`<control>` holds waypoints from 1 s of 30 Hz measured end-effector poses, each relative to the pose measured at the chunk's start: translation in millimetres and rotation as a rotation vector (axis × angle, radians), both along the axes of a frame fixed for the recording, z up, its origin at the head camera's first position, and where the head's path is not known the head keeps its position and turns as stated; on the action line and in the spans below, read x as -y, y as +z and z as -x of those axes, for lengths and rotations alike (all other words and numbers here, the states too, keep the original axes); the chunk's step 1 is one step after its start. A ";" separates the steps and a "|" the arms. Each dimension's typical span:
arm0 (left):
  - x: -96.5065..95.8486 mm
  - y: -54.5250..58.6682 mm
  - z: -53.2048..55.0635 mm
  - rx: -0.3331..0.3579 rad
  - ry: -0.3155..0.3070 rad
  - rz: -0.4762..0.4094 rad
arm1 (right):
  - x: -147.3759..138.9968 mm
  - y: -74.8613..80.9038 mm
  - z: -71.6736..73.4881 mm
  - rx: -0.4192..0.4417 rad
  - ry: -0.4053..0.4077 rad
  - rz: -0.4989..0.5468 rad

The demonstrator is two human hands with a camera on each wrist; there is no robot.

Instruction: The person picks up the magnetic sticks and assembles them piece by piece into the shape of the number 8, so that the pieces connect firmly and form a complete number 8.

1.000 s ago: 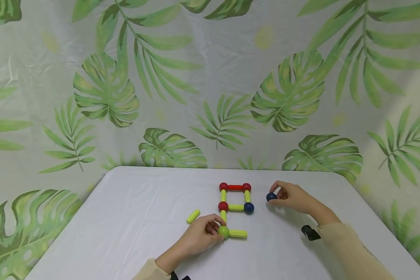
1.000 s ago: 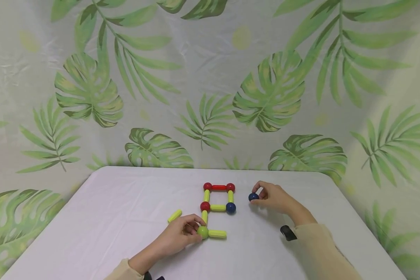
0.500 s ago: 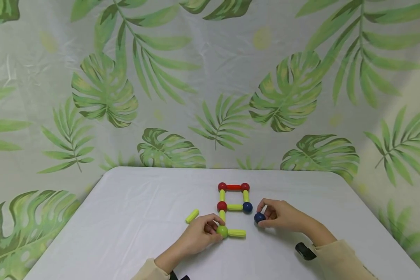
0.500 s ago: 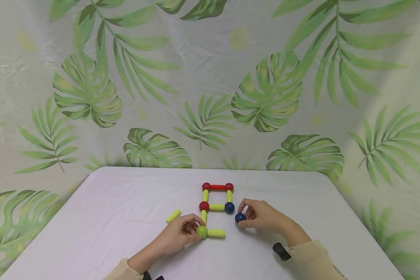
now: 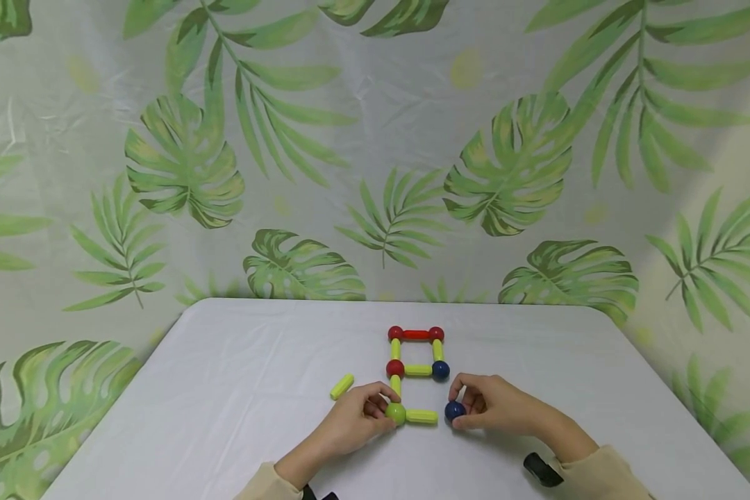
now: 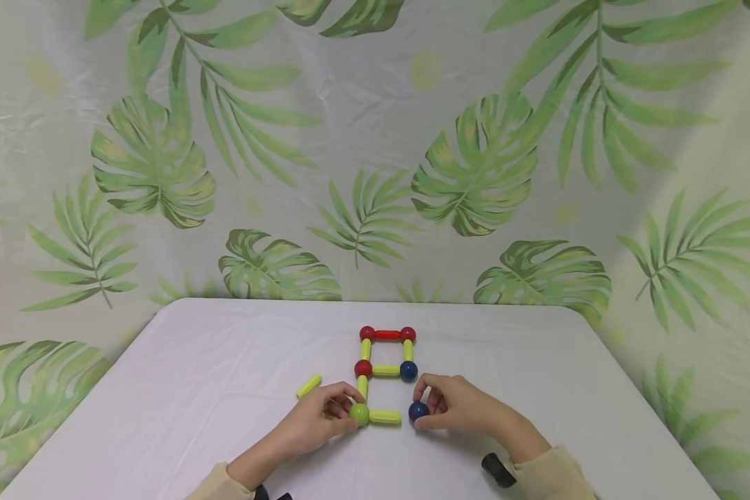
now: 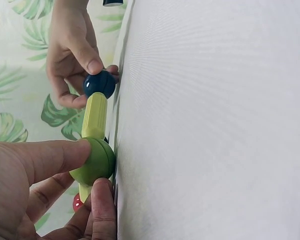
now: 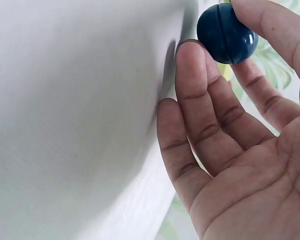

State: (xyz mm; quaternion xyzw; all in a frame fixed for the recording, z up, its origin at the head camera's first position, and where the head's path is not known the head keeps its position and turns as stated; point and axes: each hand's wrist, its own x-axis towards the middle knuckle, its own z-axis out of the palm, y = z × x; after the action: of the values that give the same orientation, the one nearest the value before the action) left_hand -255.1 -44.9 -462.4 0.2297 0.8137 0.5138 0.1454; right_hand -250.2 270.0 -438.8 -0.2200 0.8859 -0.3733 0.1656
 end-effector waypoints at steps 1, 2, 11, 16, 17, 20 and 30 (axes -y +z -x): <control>0.1 -0.3 0.2 -0.002 0.000 -0.001 | 1.3 0.6 -1.3 0.005 0.002 0.003; 0.2 -0.7 0.4 -0.005 0.000 -0.001 | 2.6 1.3 -2.4 0.009 0.004 0.006; 0.5 -2.6 1.6 -0.012 -0.002 -0.009 | 8.6 2.8 -6.7 0.004 0.022 0.016; 0.5 -2.4 1.8 -0.014 -0.006 -0.012 | 10.6 2.6 -7.4 -0.001 0.022 0.013; 0.5 -2.4 1.8 -0.014 -0.006 -0.012 | 10.9 2.3 -7.2 0.000 0.021 0.010; 0.3 -2.6 1.8 -0.011 -0.005 -0.009 | 11.8 0.9 -6.2 -0.003 0.028 0.006; -1.7 -2.3 -4.9 -0.051 0.007 0.010 | 11.3 2.1 -5.7 -0.019 0.061 0.001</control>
State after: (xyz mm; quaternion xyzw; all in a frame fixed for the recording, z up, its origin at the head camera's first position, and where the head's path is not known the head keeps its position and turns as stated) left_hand -250.2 -43.2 -464.7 0.2392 0.8203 0.5044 0.1242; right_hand -244.4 258.8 -436.7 -0.2504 0.8802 -0.3663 0.1683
